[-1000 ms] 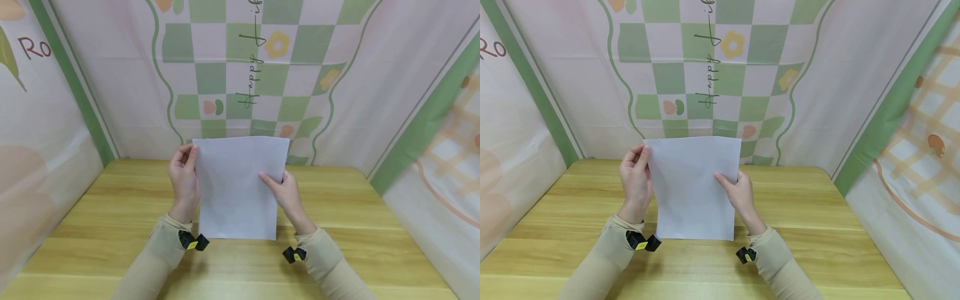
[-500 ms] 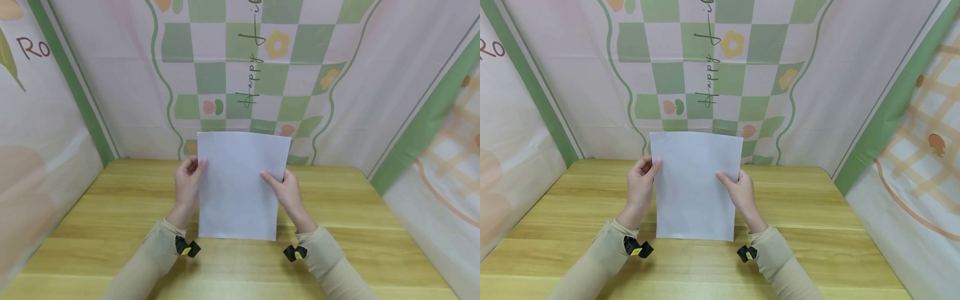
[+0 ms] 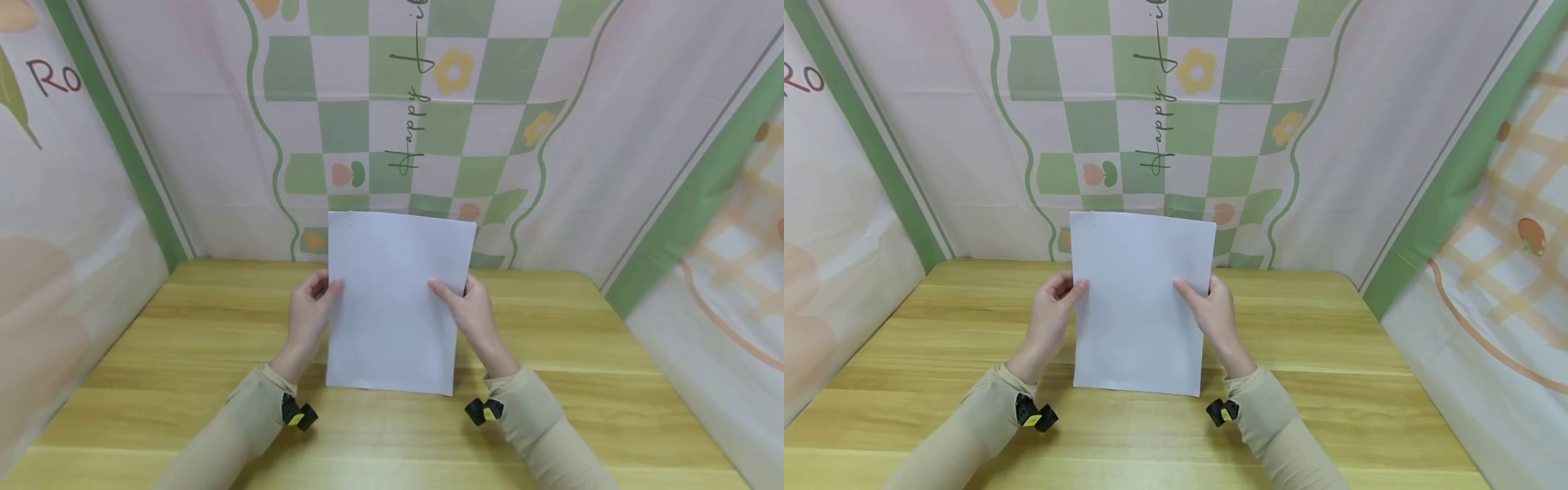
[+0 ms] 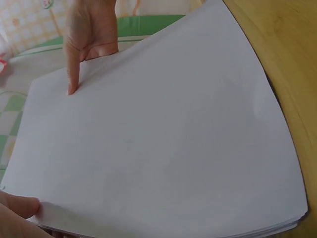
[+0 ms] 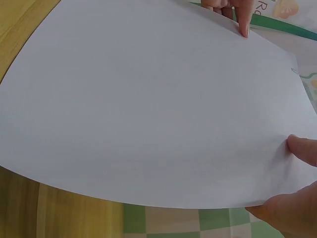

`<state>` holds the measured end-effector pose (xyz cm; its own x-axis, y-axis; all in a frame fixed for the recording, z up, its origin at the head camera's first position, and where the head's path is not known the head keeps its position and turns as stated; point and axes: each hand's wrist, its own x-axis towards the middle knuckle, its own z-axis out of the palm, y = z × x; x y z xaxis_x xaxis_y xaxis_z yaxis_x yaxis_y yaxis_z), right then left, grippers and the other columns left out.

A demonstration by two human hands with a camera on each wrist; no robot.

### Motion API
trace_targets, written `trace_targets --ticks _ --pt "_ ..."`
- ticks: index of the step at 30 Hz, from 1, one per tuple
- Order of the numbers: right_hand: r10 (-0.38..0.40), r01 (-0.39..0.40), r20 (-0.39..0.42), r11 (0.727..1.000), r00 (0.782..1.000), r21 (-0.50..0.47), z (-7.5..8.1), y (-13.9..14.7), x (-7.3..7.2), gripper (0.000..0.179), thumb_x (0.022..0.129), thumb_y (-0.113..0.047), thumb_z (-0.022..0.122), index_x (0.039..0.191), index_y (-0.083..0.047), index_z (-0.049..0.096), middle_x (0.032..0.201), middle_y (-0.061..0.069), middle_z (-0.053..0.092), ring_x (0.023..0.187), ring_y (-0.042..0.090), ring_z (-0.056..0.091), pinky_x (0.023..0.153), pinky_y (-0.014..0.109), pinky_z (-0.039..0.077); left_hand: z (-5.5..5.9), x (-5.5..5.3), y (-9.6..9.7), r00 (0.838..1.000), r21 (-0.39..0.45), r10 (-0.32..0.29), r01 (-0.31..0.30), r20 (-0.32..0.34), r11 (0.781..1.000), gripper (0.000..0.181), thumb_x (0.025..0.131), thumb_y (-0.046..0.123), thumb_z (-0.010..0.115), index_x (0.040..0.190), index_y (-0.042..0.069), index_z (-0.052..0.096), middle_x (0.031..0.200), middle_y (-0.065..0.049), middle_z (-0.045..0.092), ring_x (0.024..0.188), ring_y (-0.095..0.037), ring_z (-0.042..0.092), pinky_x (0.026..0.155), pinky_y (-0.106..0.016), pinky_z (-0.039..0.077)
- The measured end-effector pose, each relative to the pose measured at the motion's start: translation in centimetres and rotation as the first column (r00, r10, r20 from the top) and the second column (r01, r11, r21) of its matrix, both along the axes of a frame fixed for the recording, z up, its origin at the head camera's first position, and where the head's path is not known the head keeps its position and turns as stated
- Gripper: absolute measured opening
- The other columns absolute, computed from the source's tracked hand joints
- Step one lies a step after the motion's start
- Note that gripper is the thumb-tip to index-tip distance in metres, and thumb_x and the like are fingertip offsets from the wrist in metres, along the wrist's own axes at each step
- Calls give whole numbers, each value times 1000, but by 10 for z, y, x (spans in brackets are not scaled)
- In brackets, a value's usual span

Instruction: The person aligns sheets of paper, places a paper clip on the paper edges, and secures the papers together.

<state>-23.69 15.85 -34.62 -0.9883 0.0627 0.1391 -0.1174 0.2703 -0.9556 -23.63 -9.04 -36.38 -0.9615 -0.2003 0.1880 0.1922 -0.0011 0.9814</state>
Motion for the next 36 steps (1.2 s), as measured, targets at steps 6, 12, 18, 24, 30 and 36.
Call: trace_targets --ticks 6,12,18,24,30,36 --pt "-20 20 5 1000 1000 9 1 3 -4 49 87 -32 68 121 0 55 119 18 62 100 23 61 82 30 51 -4 2 2 999 -17 -24 24 37 1000 20 92 10 61 108 -1 62 106 -13 62 94 -19 58 81 -24 49" --pt "-6 5 35 1000 999 29 1 9 -6 51 90 -31 65 127 1 50 124 20 59 106 27 59 88 34 50 -6 -1 7 999 9 -19 18 48 1000 20 92 9 59 109 -1 62 105 -14 61 93 -19 58 81 -26 50" --pt "7 -12 59 998 998 69 -3 13 -10 51 92 -30 63 129 1 49 124 22 58 108 31 59 91 38 50 -11 -5 10 996 32 -15 12 85 999 18 92 9 59 107 0 63 104 -12 61 93 -19 57 81 -27 49" --pt "48 -59 91 991 995 120 -8 20 -15 49 93 -24 61 134 -1 46 120 25 59 106 32 59 89 38 50 -15 -9 14 993 63 -3 -4 116 998 17 92 8 59 107 -1 63 104 -13 61 91 -18 57 78 -25 50" --pt "93 -114 150 985 984 132 -12 26 -19 52 94 -13 58 140 1 38 126 27 55 115 36 55 96 44 47 -19 -18 16 987 95 -12 -3 162 995 19 92 6 58 109 -1 62 104 -12 60 91 -18 57 76 -23 50" --pt "107 -135 195 981 975 136 -16 30 -23 54 94 -10 56 143 0 34 132 27 51 120 38 51 98 46 46 -22 -25 17 978 76 -17 2 209 997 24 93 6 56 116 -1 60 110 -14 60 97 -21 57 85 -29 49"
